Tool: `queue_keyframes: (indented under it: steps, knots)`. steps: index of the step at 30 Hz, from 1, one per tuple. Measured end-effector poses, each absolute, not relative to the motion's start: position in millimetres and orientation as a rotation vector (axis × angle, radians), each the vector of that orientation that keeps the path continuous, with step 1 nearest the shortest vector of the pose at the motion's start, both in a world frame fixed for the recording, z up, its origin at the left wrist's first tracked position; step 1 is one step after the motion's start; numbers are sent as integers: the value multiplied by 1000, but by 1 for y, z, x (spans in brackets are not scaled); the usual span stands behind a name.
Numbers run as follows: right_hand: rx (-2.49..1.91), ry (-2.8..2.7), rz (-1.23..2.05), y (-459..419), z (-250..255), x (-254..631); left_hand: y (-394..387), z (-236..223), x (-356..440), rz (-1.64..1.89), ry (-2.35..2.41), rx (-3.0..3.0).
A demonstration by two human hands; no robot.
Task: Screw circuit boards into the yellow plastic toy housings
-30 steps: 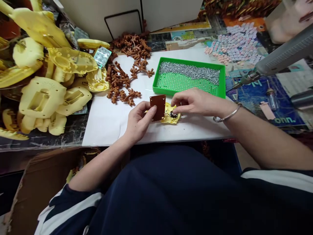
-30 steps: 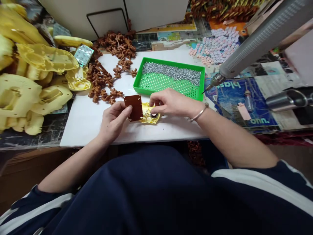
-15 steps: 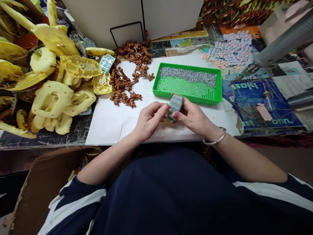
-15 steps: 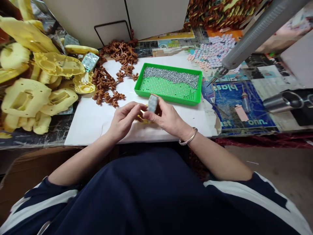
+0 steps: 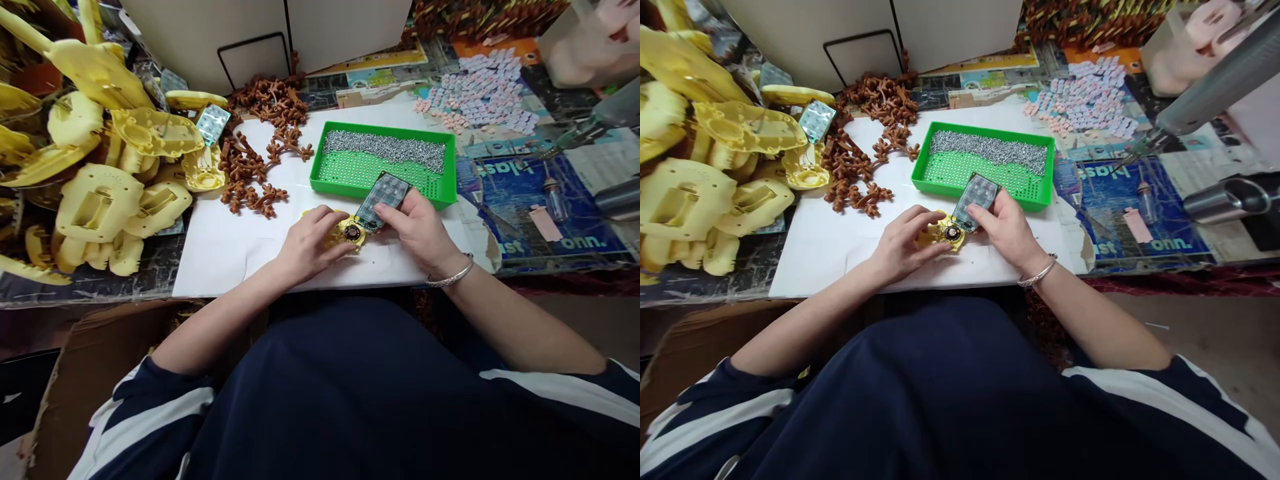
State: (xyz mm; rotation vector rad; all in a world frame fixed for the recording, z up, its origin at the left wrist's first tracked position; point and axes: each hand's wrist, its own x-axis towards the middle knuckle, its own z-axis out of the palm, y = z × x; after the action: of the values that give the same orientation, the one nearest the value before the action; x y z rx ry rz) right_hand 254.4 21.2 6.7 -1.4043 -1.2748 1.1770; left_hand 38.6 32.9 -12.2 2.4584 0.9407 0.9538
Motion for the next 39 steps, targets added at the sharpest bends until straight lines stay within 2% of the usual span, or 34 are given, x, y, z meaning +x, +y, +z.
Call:
queue_keyframes:
  steps: [7, 11, 20, 33, 39]
  knots:
    - [-1374, -1271, 1204, 20, 5, 253, 34, -8, 55, 816, 1206, 2563]
    - [-1326, -1272, 1250, 20, 4, 254, 37, -12, 53, 839, 1151, 2549]
    - [-1382, -1320, 1230, 21, 0, 257, 33, -6, 39, 631, 872, 2968]
    - [-1347, -1537, 1235, 20, -1, 260, 39, -10, 44, 773, 1006, 2503]
    - [-1342, -1647, 1268, 24, 8, 259, 39, -14, 44, 771, 1019, 2577]
